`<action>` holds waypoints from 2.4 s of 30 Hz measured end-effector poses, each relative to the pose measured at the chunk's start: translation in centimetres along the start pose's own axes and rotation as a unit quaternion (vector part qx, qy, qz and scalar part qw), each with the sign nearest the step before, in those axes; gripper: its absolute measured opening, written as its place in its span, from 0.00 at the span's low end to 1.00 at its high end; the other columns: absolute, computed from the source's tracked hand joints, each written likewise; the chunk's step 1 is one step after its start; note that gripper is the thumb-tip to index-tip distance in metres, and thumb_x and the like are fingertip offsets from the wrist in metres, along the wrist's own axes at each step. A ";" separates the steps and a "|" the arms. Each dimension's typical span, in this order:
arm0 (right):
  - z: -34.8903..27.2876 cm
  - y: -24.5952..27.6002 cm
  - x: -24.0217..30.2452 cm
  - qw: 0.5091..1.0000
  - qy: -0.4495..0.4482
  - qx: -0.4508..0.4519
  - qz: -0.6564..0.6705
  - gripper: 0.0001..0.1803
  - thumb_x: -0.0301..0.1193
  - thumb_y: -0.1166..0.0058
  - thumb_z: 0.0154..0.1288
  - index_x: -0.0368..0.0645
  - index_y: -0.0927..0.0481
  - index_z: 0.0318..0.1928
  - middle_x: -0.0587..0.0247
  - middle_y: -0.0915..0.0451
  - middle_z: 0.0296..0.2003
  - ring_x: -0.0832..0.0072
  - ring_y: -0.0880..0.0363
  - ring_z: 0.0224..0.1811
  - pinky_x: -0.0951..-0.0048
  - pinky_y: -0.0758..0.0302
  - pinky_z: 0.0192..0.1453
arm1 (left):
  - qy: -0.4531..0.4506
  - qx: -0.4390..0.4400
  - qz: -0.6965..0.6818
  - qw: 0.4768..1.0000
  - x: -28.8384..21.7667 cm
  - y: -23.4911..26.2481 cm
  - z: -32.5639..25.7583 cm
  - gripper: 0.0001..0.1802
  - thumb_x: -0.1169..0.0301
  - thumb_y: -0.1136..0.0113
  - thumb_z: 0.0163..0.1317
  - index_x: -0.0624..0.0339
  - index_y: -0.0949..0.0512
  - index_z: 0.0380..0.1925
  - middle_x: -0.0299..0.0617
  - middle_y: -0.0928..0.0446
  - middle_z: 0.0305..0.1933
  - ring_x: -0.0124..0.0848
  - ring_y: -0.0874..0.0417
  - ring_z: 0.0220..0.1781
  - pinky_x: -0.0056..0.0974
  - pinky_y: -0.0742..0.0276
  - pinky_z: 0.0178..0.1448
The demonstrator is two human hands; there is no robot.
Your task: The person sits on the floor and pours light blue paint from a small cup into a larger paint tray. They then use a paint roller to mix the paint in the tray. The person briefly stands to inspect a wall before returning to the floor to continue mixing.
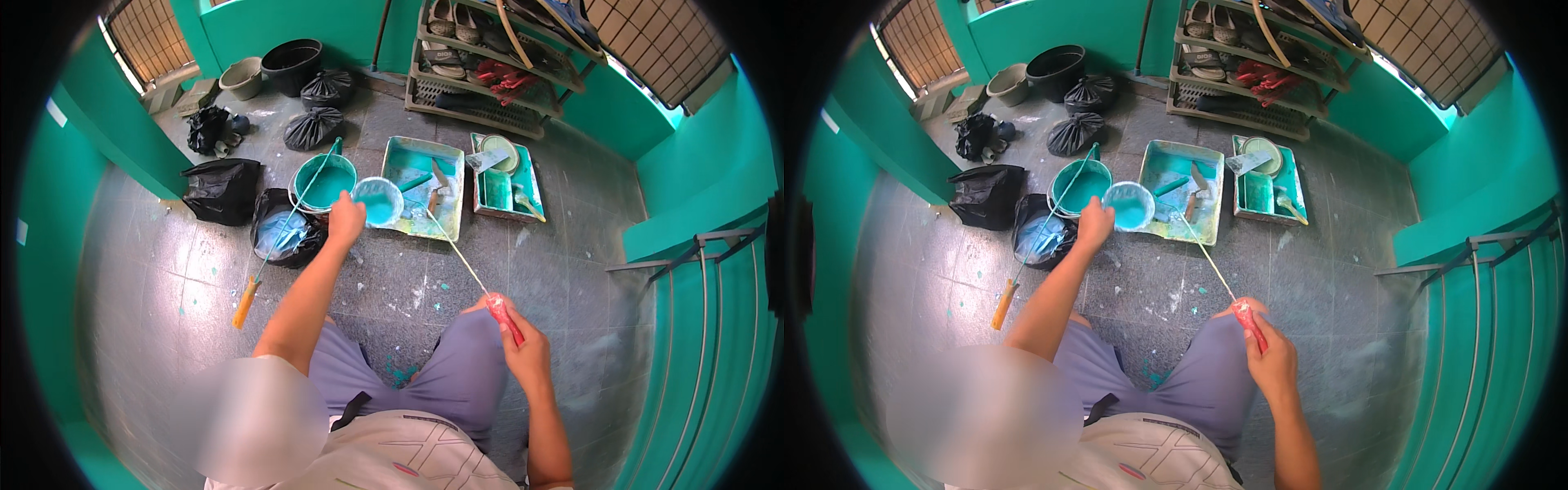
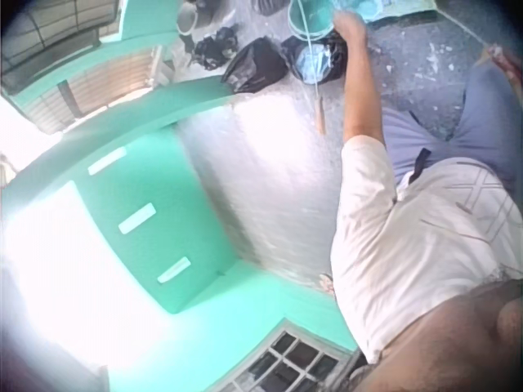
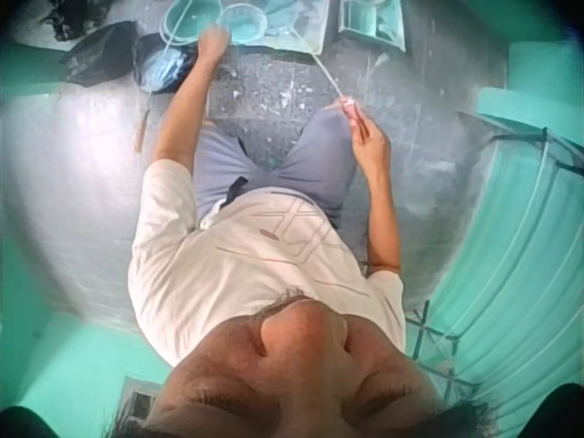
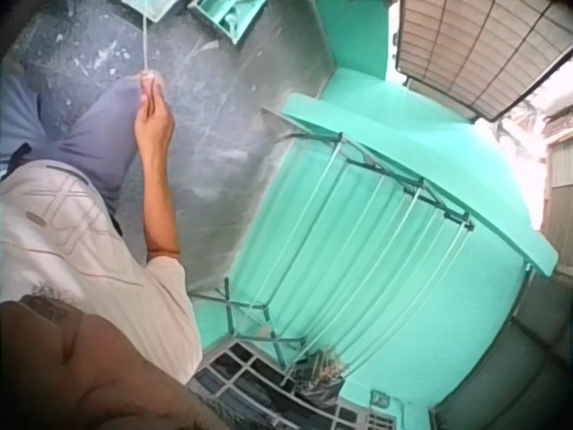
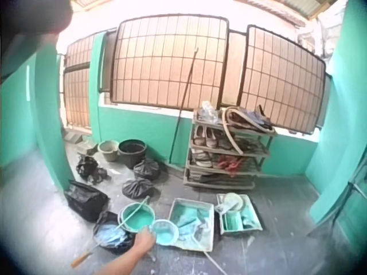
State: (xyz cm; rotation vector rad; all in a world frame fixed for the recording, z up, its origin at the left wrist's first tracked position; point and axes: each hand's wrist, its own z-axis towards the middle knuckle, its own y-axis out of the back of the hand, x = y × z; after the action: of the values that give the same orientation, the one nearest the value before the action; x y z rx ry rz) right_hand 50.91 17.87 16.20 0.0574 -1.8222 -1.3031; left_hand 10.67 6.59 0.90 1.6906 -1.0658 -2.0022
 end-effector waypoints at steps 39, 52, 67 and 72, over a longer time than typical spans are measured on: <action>-0.7 3.2 3.2 0.993 -0.079 0.028 0.078 0.19 0.34 0.41 0.66 0.38 0.20 0.54 0.43 0.16 0.42 0.56 0.14 0.43 0.65 0.21 0.47 | -0.124 0.007 0.232 0.965 -7.3 -6.5 12.2 0.16 0.70 0.58 0.66 0.62 0.25 0.47 0.61 0.21 0.47 0.57 0.18 0.49 0.55 0.22 0.52; -0.4 3.5 3.3 0.993 -0.070 0.031 0.090 0.20 0.34 0.40 0.65 0.37 0.20 0.54 0.44 0.16 0.43 0.58 0.14 0.43 0.67 0.21 0.47 | -0.164 -0.033 0.247 0.954 -6.3 -7.8 12.9 0.12 0.70 0.57 0.66 0.61 0.25 0.43 0.61 0.21 0.41 0.56 0.15 0.42 0.53 0.18 0.45; -0.8 4.0 3.9 0.993 -0.075 0.049 0.082 0.19 0.33 0.40 0.65 0.38 0.19 0.54 0.44 0.16 0.43 0.58 0.14 0.44 0.67 0.21 0.47 | -0.160 -0.029 0.231 0.959 -6.6 -8.8 12.4 0.12 0.70 0.57 0.66 0.61 0.24 0.42 0.59 0.20 0.42 0.56 0.15 0.42 0.54 0.19 0.44; -0.8 4.3 4.4 0.992 -0.079 0.055 0.076 0.19 0.33 0.40 0.65 0.38 0.19 0.54 0.44 0.16 0.43 0.57 0.14 0.44 0.67 0.21 0.47 | -0.162 -0.034 0.230 0.959 -6.8 -8.6 12.6 0.12 0.70 0.56 0.65 0.62 0.25 0.42 0.59 0.20 0.42 0.56 0.15 0.41 0.54 0.19 0.44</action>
State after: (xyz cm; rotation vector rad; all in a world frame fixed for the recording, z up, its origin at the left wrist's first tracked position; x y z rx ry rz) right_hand 50.49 17.08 22.31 -0.1257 -1.9898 -1.1271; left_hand 2.42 21.12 0.01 0.9757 -1.3323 -2.0034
